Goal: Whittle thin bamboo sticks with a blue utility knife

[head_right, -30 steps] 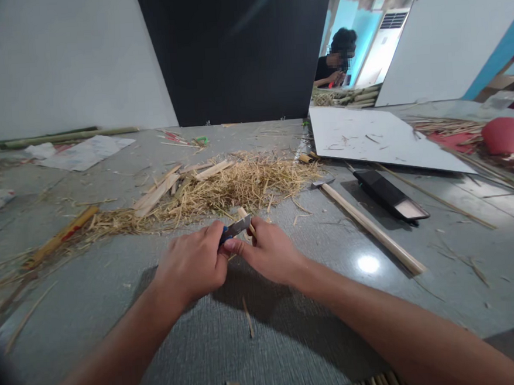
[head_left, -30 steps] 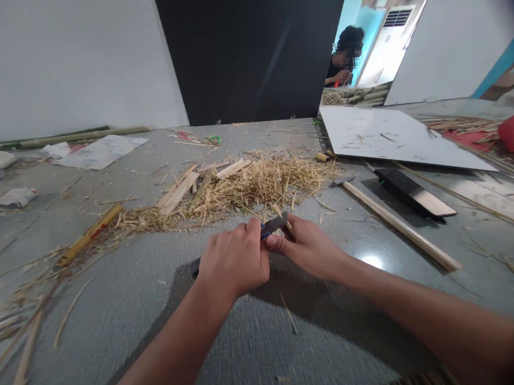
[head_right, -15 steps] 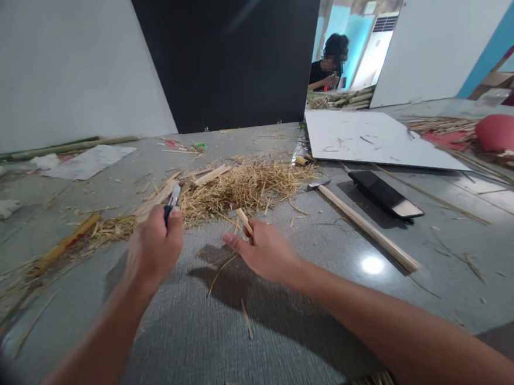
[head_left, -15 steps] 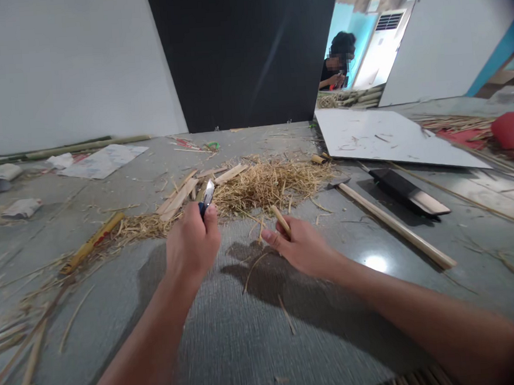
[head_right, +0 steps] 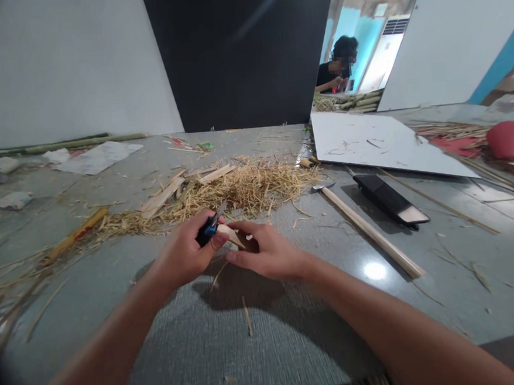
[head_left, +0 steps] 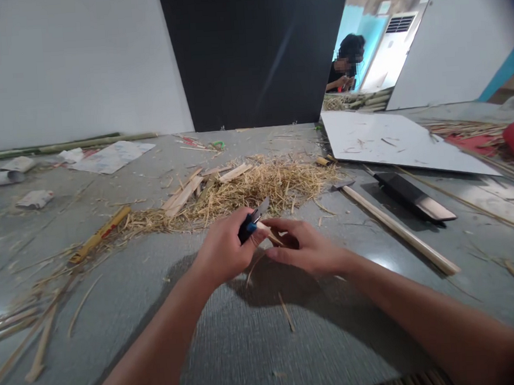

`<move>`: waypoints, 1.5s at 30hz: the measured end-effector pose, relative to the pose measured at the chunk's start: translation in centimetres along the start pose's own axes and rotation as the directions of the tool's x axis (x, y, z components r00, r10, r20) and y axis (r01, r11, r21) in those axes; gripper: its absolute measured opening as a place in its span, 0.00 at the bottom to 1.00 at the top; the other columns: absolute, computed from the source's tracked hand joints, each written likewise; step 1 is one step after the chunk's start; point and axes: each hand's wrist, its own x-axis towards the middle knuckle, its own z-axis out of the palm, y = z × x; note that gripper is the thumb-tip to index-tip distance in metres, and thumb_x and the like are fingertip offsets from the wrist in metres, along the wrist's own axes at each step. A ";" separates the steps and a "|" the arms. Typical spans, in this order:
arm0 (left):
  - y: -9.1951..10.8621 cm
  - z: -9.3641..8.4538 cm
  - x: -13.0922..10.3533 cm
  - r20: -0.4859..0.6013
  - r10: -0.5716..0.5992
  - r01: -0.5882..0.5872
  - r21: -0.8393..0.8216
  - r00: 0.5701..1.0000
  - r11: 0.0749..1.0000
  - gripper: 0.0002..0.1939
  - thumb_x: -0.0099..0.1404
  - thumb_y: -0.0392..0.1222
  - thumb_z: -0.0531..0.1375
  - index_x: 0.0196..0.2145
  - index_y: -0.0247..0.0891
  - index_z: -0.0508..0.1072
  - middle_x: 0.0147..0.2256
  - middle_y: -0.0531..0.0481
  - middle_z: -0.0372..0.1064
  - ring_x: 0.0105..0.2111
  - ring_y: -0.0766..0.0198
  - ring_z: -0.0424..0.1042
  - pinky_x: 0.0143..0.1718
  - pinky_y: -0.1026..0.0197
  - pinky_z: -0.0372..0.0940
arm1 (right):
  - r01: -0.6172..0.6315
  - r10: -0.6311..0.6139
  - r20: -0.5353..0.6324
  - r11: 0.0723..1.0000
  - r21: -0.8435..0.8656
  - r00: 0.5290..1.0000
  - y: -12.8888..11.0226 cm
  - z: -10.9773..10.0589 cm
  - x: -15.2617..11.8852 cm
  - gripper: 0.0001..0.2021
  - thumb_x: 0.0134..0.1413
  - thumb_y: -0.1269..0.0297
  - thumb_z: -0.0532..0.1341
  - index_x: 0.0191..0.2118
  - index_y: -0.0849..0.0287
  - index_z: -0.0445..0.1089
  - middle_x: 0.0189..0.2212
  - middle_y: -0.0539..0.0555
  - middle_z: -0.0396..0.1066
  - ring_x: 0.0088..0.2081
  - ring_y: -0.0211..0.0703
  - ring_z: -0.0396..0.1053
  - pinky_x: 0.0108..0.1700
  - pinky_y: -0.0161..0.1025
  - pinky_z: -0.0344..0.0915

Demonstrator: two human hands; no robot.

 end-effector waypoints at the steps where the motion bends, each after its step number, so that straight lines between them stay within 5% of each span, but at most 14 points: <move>1: -0.2 -0.2 0.1 -0.005 0.004 -0.004 -0.017 1.000 1.000 0.15 0.65 0.53 0.54 0.41 0.39 0.68 0.35 0.48 0.72 0.35 0.61 0.70 0.36 0.59 0.63 | -0.026 0.022 0.033 0.991 0.129 0.999 0.0 -0.4 0.0 0.25 0.54 0.54 0.62 0.55 0.56 0.62 0.31 0.48 0.63 0.24 0.33 0.58 0.22 0.32 0.53; 3: -0.6 -0.6 0.2 -0.036 0.007 -0.010 -0.071 0.999 0.997 0.14 0.65 0.52 0.54 0.38 0.38 0.68 0.33 0.48 0.71 0.33 0.62 0.69 0.36 0.60 0.62 | -0.089 0.048 0.113 0.916 0.392 0.992 0.0 -1.5 0.0 0.31 0.54 0.52 0.61 0.61 0.52 0.55 0.43 0.54 0.65 0.28 0.36 0.65 0.22 0.32 0.58; 6: -1.0 -0.9 0.3 -0.111 -0.062 0.039 -0.196 0.992 0.980 0.14 0.67 0.52 0.52 0.35 0.38 0.67 0.30 0.50 0.69 0.29 0.66 0.68 0.32 0.62 0.62 | -0.152 0.036 0.189 0.750 0.644 0.981 0.1 -2.9 0.2 0.28 0.55 0.43 0.55 0.55 0.57 0.63 0.49 0.60 0.66 0.35 0.44 0.70 0.31 0.40 0.68; 9: -1.1 -0.7 0.4 -0.226 -0.192 0.119 -0.302 0.955 0.946 0.15 0.67 0.54 0.51 0.32 0.38 0.64 0.27 0.52 0.67 0.24 0.68 0.65 0.27 0.63 0.61 | -0.108 0.029 0.113 0.591 0.799 0.993 0.5 -3.2 0.5 0.31 0.55 0.38 0.50 0.47 0.62 0.70 0.48 0.64 0.69 0.41 0.47 0.70 0.46 0.48 0.66; 12: -0.7 -0.4 0.4 -0.251 -0.226 0.144 -0.304 0.941 0.942 0.16 0.67 0.54 0.51 0.31 0.39 0.63 0.24 0.52 0.67 0.23 0.68 0.65 0.25 0.63 0.59 | -0.011 0.048 -0.014 0.500 0.866 0.999 1.0 -2.1 1.0 0.19 0.52 0.49 0.62 0.41 0.61 0.72 0.39 0.58 0.72 0.41 0.44 0.70 0.50 0.44 0.64; 16: 0.5 0.1 0.0 -0.113 -0.110 0.088 -0.184 0.988 0.979 0.17 0.67 0.54 0.51 0.30 0.38 0.65 0.25 0.52 0.67 0.25 0.66 0.65 0.27 0.63 0.58 | 0.088 0.113 -0.158 0.468 0.879 0.981 1.8 -0.3 1.5 0.09 0.47 0.63 0.69 0.33 0.60 0.72 0.29 0.50 0.70 0.32 0.36 0.68 0.41 0.35 0.65; 25: 1.7 1.8 1.0 0.108 0.031 -0.039 0.073 0.994 0.997 0.21 0.66 0.59 0.49 0.36 0.38 0.67 0.28 0.51 0.69 0.27 0.63 0.64 0.29 0.61 0.54 | 0.104 0.253 -0.229 0.427 0.898 0.940 2.3 0.0 1.8 0.16 0.46 0.52 0.69 0.33 0.57 0.68 0.24 0.46 0.69 0.25 0.36 0.65 0.27 0.33 0.61; 30: 1.0 2.3 1.3 0.174 0.035 -0.068 0.189 0.984 0.980 0.22 0.68 0.58 0.45 0.41 0.39 0.66 0.33 0.47 0.72 0.32 0.58 0.70 0.31 0.58 0.59 | 0.017 0.392 -0.200 0.424 0.905 0.898 1.9 0.1 1.8 0.20 0.46 0.44 0.66 0.33 0.57 0.67 0.15 0.42 0.61 0.16 0.33 0.56 0.18 0.31 0.53; 35: 0.1 3.1 0.0 0.179 0.112 -0.159 0.269 0.977 0.950 0.20 0.70 0.54 0.44 0.51 0.40 0.62 0.44 0.43 0.72 0.40 0.51 0.73 0.39 0.50 0.65 | -0.015 0.347 -0.158 0.448 0.894 0.925 1.8 0.2 1.6 0.24 0.49 0.43 0.63 0.44 0.58 0.69 0.16 0.41 0.57 0.13 0.29 0.50 0.15 0.29 0.47; 40: 0.1 3.2 -0.7 0.194 0.167 -0.219 0.292 0.967 0.931 0.19 0.70 0.52 0.43 0.50 0.39 0.62 0.43 0.44 0.73 0.39 0.52 0.74 0.36 0.49 0.68 | -0.063 0.325 -0.096 0.446 0.893 0.941 1.8 0.4 1.5 0.22 0.53 0.46 0.62 0.47 0.57 0.69 0.20 0.43 0.60 0.16 0.30 0.54 0.14 0.28 0.52; 45: 0.0 2.8 -0.4 0.227 0.125 -0.201 0.351 0.966 0.915 0.19 0.71 0.51 0.42 0.48 0.39 0.63 0.41 0.44 0.73 0.38 0.51 0.74 0.35 0.49 0.68 | -0.124 0.349 -0.030 0.411 0.903 0.937 1.6 0.4 1.3 0.20 0.56 0.48 0.60 0.50 0.52 0.66 0.18 0.40 0.54 0.13 0.27 0.46 0.11 0.24 0.42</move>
